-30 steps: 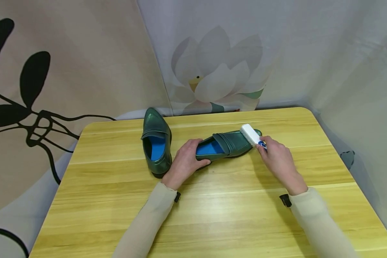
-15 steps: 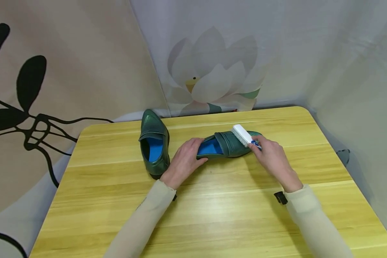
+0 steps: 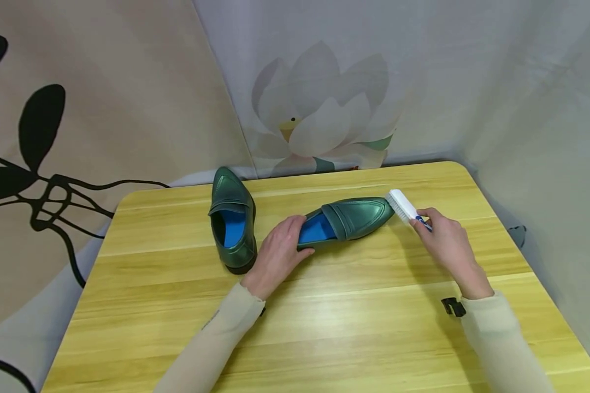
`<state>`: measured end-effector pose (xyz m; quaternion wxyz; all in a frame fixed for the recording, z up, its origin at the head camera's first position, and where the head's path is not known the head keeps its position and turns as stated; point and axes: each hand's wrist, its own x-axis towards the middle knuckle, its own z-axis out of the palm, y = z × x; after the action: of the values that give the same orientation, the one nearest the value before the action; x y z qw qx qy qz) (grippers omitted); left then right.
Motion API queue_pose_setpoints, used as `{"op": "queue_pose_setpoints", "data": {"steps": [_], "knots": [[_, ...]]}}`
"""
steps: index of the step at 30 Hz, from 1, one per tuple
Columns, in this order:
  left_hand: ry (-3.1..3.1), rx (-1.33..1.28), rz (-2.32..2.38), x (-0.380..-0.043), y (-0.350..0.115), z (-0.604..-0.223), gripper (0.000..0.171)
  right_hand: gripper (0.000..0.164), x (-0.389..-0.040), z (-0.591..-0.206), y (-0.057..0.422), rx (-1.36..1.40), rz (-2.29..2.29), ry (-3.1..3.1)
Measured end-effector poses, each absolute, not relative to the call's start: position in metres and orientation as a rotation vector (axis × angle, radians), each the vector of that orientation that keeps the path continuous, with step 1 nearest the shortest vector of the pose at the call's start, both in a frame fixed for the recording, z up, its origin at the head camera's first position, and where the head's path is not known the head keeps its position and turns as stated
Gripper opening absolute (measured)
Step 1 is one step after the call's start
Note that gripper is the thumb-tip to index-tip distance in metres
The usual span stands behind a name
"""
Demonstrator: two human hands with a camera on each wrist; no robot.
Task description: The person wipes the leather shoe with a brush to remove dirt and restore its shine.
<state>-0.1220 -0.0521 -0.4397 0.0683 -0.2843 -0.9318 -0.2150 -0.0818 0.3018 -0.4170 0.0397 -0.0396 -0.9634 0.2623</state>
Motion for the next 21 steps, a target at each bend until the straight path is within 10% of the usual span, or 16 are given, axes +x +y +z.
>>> {"op": "queue_pose_setpoints", "data": {"steps": [21], "knots": [[-2.514,-0.954,-0.538,-0.141,-0.036,-0.445,0.055,0.041,-0.077,-0.415,0.295,-0.051,0.836,-2.754]]}}
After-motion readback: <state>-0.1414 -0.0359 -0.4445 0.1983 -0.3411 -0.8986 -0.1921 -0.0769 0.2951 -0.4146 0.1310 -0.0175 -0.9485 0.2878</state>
